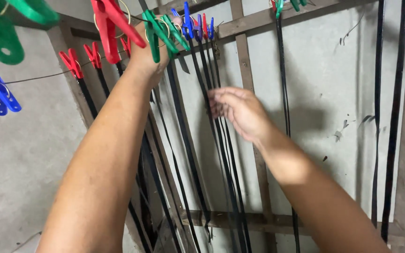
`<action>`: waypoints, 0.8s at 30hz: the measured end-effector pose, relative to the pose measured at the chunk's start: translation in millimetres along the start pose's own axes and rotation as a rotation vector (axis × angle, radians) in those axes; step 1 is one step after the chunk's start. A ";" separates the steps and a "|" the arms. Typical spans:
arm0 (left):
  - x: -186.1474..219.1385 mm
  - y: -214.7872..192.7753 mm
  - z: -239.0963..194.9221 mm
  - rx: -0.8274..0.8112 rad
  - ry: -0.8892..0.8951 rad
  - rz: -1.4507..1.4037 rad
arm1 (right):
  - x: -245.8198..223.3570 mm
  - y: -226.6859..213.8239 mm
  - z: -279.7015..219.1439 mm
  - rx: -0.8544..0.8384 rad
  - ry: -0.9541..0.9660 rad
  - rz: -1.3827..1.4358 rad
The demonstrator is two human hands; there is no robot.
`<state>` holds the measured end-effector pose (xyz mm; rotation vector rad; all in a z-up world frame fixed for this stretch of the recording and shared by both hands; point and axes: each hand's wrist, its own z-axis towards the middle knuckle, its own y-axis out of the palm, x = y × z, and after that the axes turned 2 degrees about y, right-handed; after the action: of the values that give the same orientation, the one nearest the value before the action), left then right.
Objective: Sanding the edges of a long leather strap and then hanging it on a rack with clips for finishing.
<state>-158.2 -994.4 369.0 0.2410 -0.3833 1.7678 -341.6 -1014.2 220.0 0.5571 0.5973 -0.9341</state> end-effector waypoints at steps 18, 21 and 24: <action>-37.8 3.2 19.2 0.035 -0.037 0.086 | 83.7 -19.3 -88.3 -0.016 0.268 -0.318; -30.3 4.4 14.2 -0.011 -0.058 0.084 | 98.1 -23.8 -93.8 0.002 0.255 -0.255; -36.5 3.2 16.2 -0.015 -0.084 0.060 | 113.6 -29.4 -101.1 0.017 0.274 -0.208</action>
<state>-153.7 -1034.1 370.3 0.2971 -0.4681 1.8170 -337.5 -1024.8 65.6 0.6523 0.9082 -1.0674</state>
